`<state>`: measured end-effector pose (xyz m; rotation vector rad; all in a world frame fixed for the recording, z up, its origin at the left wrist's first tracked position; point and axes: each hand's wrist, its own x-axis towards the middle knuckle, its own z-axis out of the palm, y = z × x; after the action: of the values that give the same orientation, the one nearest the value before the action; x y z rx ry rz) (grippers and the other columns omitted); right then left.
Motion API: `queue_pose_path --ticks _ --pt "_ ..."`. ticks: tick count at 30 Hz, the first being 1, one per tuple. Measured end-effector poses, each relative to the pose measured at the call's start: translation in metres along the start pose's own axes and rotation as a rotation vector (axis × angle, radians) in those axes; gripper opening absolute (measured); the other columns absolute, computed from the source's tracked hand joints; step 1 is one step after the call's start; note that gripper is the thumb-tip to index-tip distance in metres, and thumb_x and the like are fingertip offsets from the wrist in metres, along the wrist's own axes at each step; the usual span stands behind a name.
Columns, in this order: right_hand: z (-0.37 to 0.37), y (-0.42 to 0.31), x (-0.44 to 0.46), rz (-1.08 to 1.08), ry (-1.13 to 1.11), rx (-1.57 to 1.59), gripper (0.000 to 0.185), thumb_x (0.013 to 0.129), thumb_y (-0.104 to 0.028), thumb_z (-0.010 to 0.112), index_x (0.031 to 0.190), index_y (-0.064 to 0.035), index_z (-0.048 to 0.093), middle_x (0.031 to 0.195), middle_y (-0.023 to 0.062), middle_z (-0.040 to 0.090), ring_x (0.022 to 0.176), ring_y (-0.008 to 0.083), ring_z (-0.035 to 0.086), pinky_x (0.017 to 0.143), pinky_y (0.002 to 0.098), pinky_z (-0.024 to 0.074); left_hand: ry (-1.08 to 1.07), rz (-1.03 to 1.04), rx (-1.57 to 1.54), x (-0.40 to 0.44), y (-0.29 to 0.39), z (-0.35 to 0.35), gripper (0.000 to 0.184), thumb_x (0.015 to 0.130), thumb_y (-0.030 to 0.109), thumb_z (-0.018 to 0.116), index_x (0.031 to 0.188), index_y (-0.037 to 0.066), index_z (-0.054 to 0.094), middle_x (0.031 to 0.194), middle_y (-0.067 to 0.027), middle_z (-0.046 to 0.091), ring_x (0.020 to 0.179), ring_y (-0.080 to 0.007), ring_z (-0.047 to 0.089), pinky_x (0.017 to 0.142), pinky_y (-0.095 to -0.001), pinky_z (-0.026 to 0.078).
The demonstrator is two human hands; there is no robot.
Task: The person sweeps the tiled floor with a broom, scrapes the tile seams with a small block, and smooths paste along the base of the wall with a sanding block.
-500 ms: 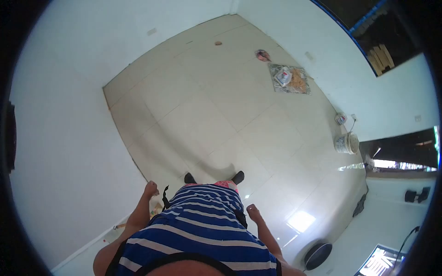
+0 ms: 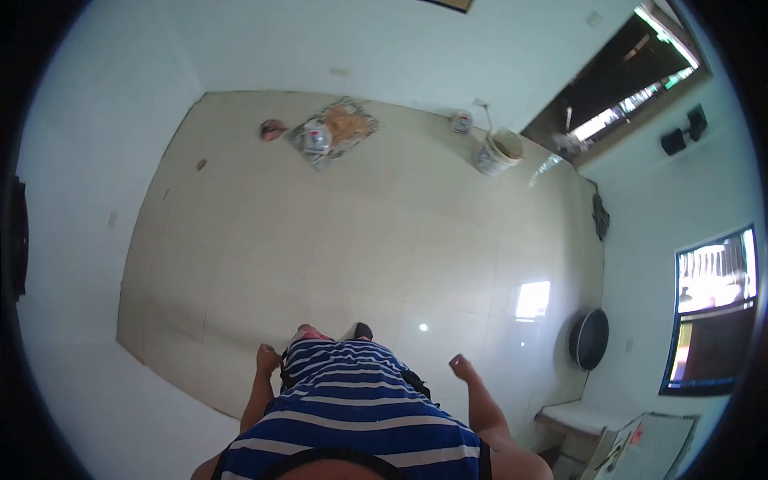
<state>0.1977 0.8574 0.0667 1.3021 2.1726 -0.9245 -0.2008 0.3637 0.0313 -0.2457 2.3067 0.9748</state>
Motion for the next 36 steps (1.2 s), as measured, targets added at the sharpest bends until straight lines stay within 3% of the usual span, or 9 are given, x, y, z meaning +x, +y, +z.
queue_pose_path --ticks 3,5,9,18,20,26,30,32,36 --pt "-0.047 -0.015 0.048 -0.12 0.141 -0.033 0.021 0.086 -0.023 0.05 0.093 -0.0032 0.053 0.088 0.0205 0.06 0.085 0.0326 0.059 0.074 0.0399 0.0483 0.217 0.309 0.306 0.041 0.016 0.028 0.026 0.065 0.002 0.062 0.086 -0.002 0.049 0.064 -0.0144 0.058 0.05 -0.0248 0.06 0.046 -0.0329 0.048" --pt "-0.065 -0.033 0.08 -0.145 0.239 0.102 0.019 0.085 -0.023 0.054 0.09 -0.0046 0.054 0.081 0.0159 0.06 0.079 0.0244 0.06 0.07 0.0364 0.0477 -0.025 0.02 0.073 0.04 0.069 0.016 0.015 0.072 0.005 0.056 0.083 -0.001 0.047 0.063 -0.0161 0.057 0.049 -0.025 0.059 0.044 -0.0336 0.047" --pt "-0.085 -0.107 0.101 -0.053 0.288 0.419 0.02 0.085 -0.024 0.054 0.088 -0.004 0.053 0.078 0.0145 0.058 0.076 0.0205 0.057 0.069 0.0336 0.0466 -0.262 0.313 0.593 0.095 0.128 -0.004 0.011 0.08 0.008 0.047 0.085 -0.001 0.045 0.065 -0.0183 0.058 0.049 -0.0244 0.06 0.04 -0.034 0.046" --pt "-0.016 -0.175 0.053 0.448 0.185 0.748 0.028 0.081 -0.028 0.054 0.096 -0.0053 0.059 0.095 0.0185 0.063 0.091 0.0317 0.06 0.079 0.0375 0.0478 -0.632 0.583 1.005 0.333 0.376 -0.002 0.015 0.089 0.012 0.039 0.096 0.0 0.044 0.073 -0.0208 0.062 0.052 -0.0247 0.06 0.039 -0.0323 0.046" --pt "0.001 -0.178 0.042 0.596 0.234 0.855 0.028 0.081 -0.029 0.055 0.097 -0.0061 0.06 0.097 0.0188 0.063 0.095 0.0314 0.06 0.082 0.0373 0.0476 -0.368 0.053 0.282 0.352 0.466 0.044 0.018 0.09 0.014 0.038 0.101 0.0 0.042 0.074 -0.0206 0.062 0.053 -0.0239 0.06 0.039 -0.0305 0.046" --pt "0.031 -0.172 0.042 0.743 0.127 0.967 0.031 0.078 -0.03 0.055 0.098 -0.0079 0.063 0.094 0.0137 0.065 0.091 0.0245 0.061 0.082 0.0362 0.0476 -0.762 0.083 0.088 0.412 0.621 0.241 0.015 0.091 0.017 0.038 0.096 0.002 0.04 0.078 -0.0212 0.062 0.059 -0.0258 0.062 0.041 -0.0319 0.046" --pt "0.001 -0.122 0.085 0.829 0.134 0.946 0.04 0.08 -0.039 0.055 0.106 -0.0087 0.06 0.111 0.0161 0.06 0.104 0.0322 0.056 0.087 0.042 0.045 -0.994 0.069 0.472 0.29 0.697 0.38 0.017 0.088 0.011 0.04 0.101 0.0 0.041 0.082 -0.0238 0.063 0.065 -0.0286 0.064 0.053 -0.0358 0.051" --pt "-0.072 -0.117 0.091 0.957 0.262 0.986 0.038 0.08 -0.04 0.055 0.107 -0.0139 0.057 0.112 0.0149 0.059 0.105 0.0316 0.056 0.086 0.0427 0.045 -1.1 0.461 0.848 0.22 0.728 0.427 0.022 0.086 0.009 0.04 0.105 -0.003 0.04 0.085 -0.0254 0.063 0.066 -0.0294 0.064 0.057 -0.0348 0.052" --pt "-0.166 -0.114 0.12 0.971 0.611 1.137 0.031 0.082 -0.033 0.053 0.105 -0.0118 0.057 0.105 0.0147 0.062 0.098 0.0312 0.058 0.082 0.0395 0.0469 -1.233 0.557 0.932 0.182 0.779 0.491 0.023 0.085 0.007 0.04 0.105 -0.005 0.04 0.084 -0.0249 0.063 0.066 -0.0303 0.064 0.056 -0.035 0.052"
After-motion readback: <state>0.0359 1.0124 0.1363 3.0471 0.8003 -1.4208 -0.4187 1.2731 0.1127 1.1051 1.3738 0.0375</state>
